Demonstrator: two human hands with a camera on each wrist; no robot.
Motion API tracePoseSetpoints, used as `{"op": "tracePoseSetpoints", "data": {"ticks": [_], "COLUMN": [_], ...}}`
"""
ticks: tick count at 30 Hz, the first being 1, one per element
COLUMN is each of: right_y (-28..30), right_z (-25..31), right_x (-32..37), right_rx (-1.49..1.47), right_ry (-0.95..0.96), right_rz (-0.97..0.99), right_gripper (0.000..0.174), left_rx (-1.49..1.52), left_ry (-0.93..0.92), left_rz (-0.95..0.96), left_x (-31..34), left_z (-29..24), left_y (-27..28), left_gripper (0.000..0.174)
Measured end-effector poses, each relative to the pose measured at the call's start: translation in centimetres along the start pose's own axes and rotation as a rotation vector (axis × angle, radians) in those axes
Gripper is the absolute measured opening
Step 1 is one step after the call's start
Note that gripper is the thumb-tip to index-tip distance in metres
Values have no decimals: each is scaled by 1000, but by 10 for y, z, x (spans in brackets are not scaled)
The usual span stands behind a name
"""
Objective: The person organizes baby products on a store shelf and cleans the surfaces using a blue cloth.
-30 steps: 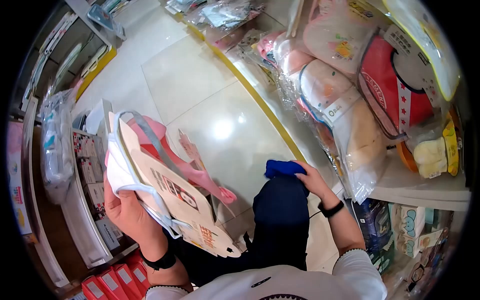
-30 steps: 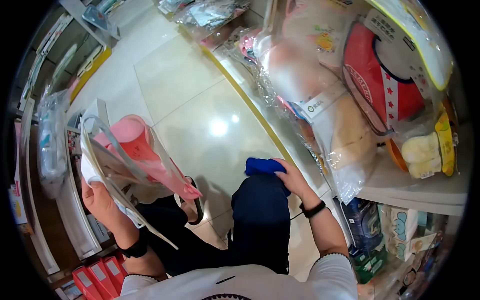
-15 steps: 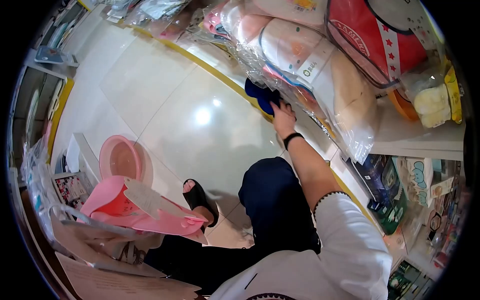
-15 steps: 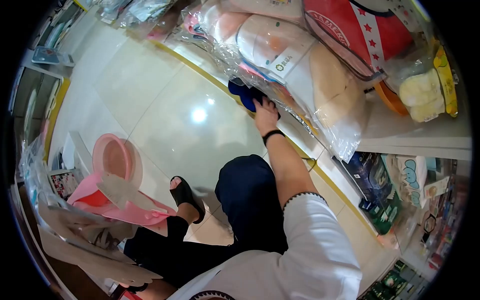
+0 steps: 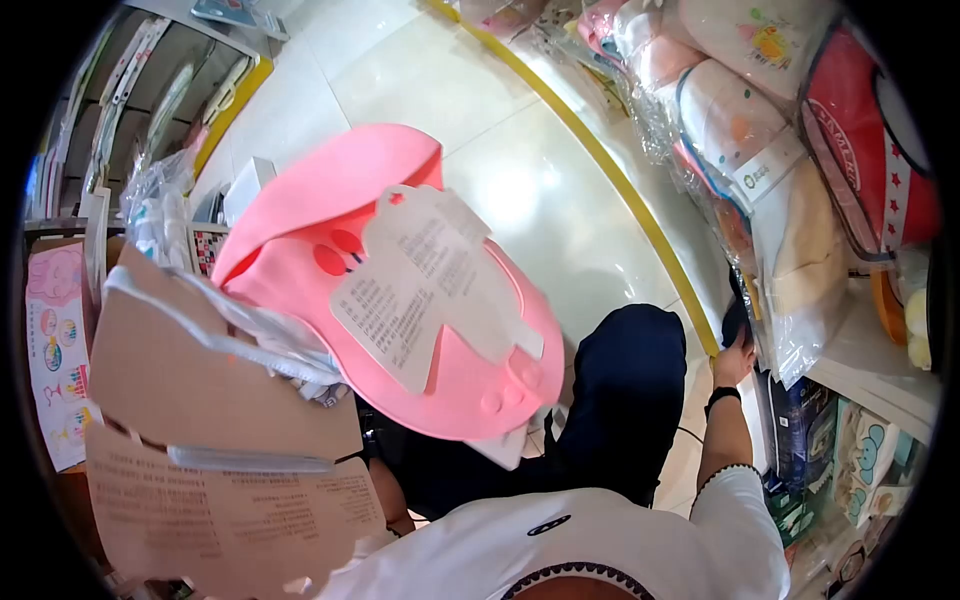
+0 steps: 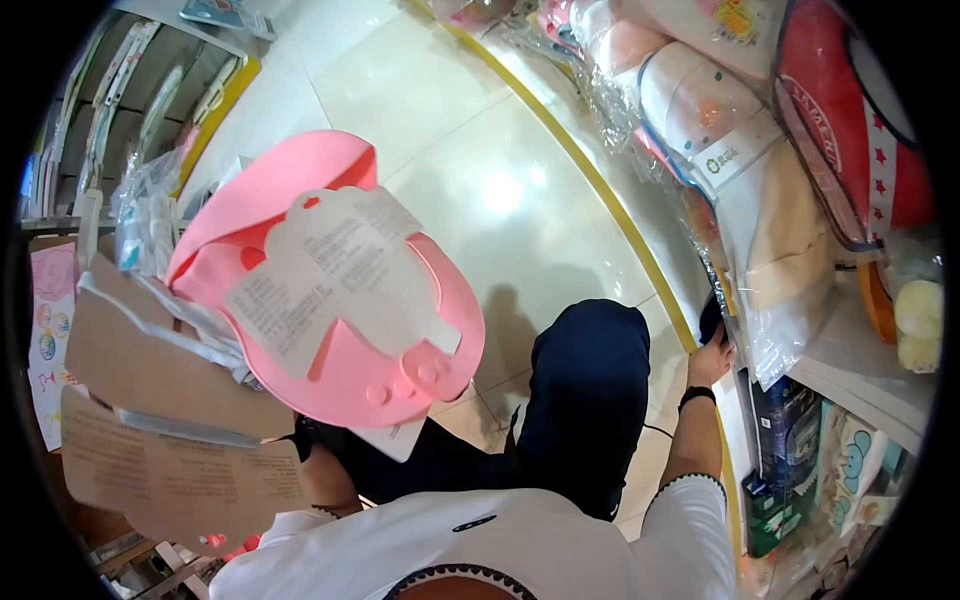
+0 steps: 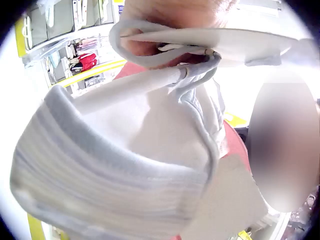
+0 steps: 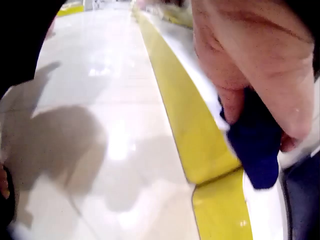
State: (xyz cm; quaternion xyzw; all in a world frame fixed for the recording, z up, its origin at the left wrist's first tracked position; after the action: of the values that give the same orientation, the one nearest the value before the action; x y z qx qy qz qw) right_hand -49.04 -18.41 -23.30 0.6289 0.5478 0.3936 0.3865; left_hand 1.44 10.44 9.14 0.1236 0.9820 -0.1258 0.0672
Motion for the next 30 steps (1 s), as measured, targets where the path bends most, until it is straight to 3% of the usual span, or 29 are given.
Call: {"op": "tracePoseSetpoints", "data": {"ticks": [2, 4, 5, 7, 11, 13, 14, 19, 21, 24, 27, 30], "right_y": [30, 59, 89, 169, 328, 377, 388, 379, 369, 329, 302, 289], "right_z": [7, 19, 32, 64, 120, 136, 147, 195, 194, 190, 176, 188], "right_x": [13, 8, 10, 30, 84, 101, 101, 90, 84, 51, 35, 46], "right_rx": [34, -286, -460, -766, -1157, -1229, -1347, -1651, -1554, -1690, -1781, -1692], "right_ry": [-171, 51, 166, 432, 930, 1081, 1099, 1170, 1147, 844, 643, 668], "right_rz": [93, -30, -31, -222, -211, -244, -152, 376, 266, 299, 500, 773], "right_gripper": [59, 54, 50, 39, 32, 37, 40, 51, 51, 47, 47, 49], "left_rx": [47, 85, 96, 123, 184, 207, 215, 257, 262, 261, 257, 247], "left_ry": [62, 117, 143, 190, 291, 339, 359, 442, 468, 498, 519, 533], "left_rz": [30, 55, 69, 86, 137, 172, 194, 261, 285, 315, 342, 367], "left_x": [-3, -5, -6, -6, -8, -9, -11, 0, 6, 15, 21, 29], "left_z": [8, 14, 17, 22, 34, 38, 39, 44, 46, 47, 46, 46], "left_y": [-10, -18, -22, -26, -40, -47, -52, -68, -74, -82, -90, -98], "left_gripper": [29, 29, 29, 29, 28, 28, 28, 27, 27, 27, 26, 26]}}
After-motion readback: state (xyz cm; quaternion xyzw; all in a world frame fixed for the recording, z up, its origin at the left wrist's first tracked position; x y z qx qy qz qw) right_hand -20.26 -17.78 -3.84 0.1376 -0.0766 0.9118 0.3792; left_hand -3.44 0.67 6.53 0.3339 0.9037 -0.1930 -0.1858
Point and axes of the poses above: each hand's wrist, its own x-axis away from the middle knuckle, its own y-axis out of the back of the hand, z = x × y, the point moved 5 cm from there along -x, towards the middle knuckle, and after that the axes turned 15 degrees about x, right-handed, at the moved point
